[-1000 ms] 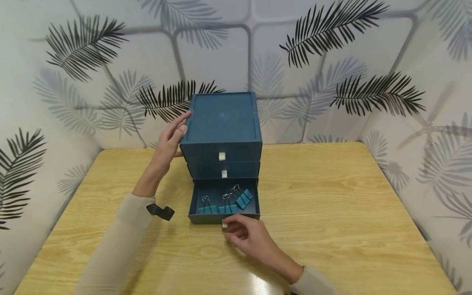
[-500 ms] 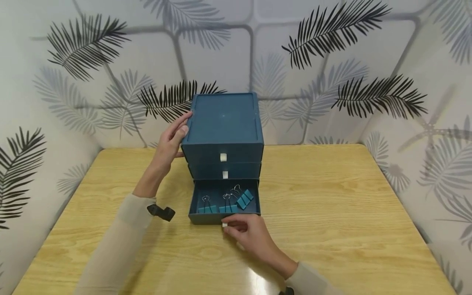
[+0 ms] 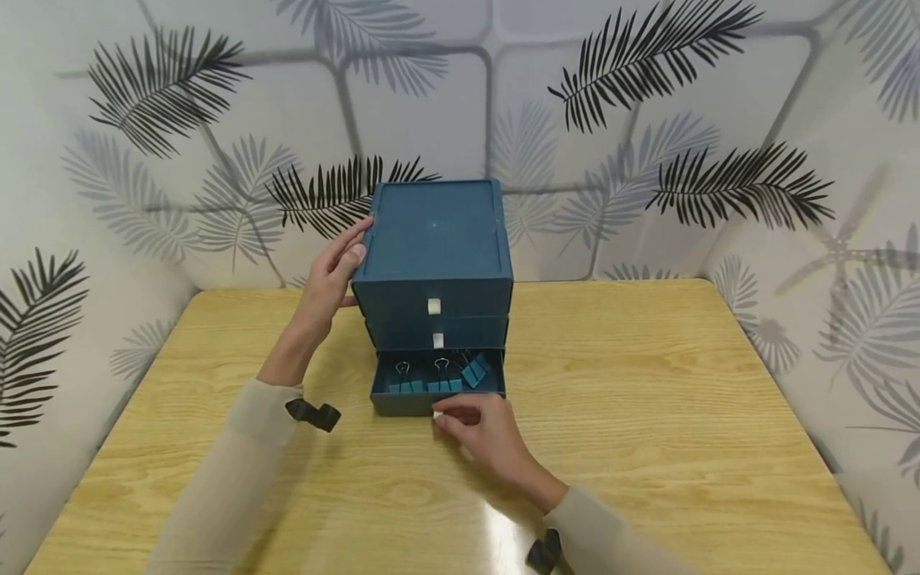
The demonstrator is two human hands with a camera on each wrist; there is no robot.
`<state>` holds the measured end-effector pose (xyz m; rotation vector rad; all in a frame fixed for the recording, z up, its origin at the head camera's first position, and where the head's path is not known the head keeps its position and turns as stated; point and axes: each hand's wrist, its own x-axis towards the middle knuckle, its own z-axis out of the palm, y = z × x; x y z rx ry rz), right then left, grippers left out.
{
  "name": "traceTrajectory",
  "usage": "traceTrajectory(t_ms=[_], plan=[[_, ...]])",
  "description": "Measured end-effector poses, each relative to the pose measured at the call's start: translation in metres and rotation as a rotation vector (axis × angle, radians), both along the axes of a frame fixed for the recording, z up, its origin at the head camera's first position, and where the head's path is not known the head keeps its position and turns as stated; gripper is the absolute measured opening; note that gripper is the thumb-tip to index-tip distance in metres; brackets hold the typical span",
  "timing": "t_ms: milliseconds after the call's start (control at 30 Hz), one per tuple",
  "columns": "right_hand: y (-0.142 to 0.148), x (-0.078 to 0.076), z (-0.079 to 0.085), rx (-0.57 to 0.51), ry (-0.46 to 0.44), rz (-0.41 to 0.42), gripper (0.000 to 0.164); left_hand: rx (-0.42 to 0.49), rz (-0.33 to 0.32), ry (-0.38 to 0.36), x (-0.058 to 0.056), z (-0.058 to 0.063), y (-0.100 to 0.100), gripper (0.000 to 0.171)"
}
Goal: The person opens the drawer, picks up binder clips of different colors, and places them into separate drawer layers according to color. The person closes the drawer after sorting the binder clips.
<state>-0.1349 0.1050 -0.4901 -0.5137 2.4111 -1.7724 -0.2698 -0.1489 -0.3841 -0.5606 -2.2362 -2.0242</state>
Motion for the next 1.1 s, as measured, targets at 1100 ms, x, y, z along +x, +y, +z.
traceTrajectory(t_ms=[1100], plan=[[-0.001, -0.057, 0.001, -0.009, -0.020, -0.084, 0.018, 0.007, 0.002, -0.003, 0.000, 0.001, 0.001, 0.050]])
